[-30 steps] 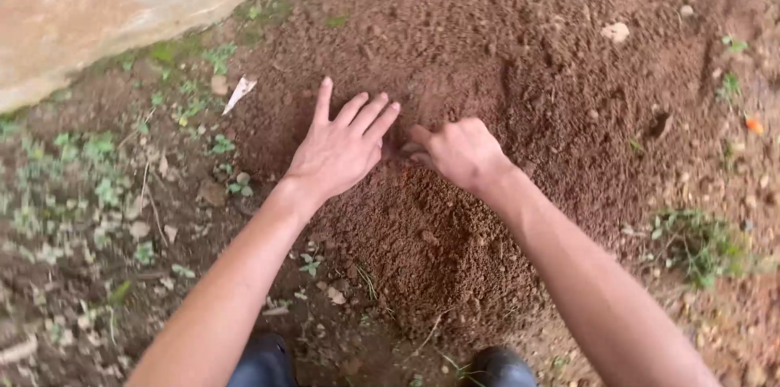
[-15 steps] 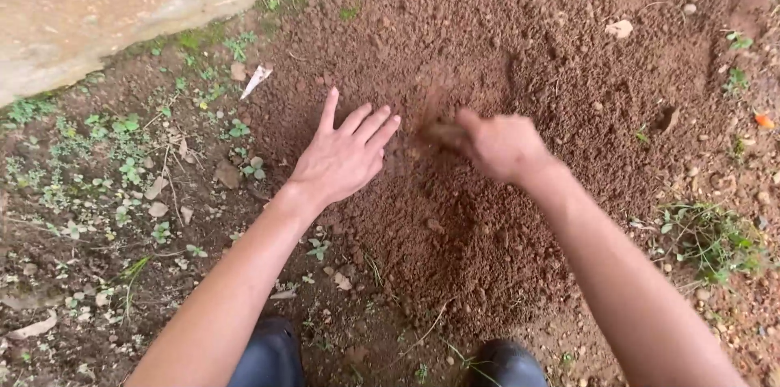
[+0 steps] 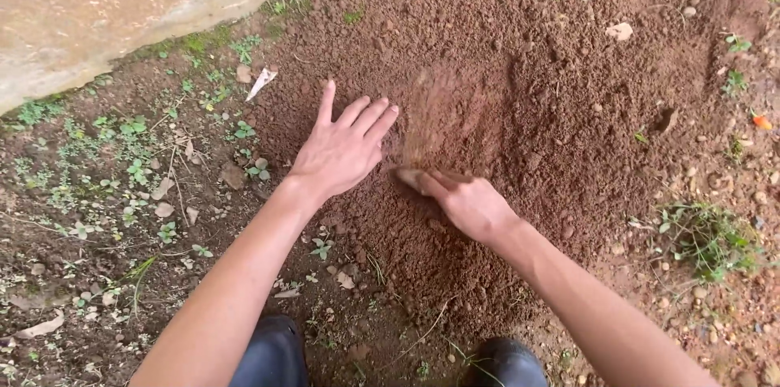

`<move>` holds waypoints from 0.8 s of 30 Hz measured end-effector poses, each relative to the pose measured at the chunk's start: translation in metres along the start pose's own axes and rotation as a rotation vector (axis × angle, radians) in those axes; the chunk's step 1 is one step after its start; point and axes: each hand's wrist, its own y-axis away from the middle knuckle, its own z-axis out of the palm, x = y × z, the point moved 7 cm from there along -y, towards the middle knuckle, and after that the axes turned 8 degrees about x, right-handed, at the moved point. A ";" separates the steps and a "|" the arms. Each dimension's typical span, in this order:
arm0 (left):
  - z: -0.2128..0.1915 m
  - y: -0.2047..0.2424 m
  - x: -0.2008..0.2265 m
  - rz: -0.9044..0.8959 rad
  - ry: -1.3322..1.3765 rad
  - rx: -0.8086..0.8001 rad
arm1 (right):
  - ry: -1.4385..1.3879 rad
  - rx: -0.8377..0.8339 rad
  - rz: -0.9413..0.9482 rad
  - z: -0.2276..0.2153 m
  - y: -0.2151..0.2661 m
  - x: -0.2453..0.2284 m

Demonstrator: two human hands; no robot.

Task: Level soil manually using a small scraping tool and hands.

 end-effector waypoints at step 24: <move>-0.005 0.001 0.019 0.042 0.016 0.004 | -0.209 -0.554 0.242 -0.015 -0.015 0.041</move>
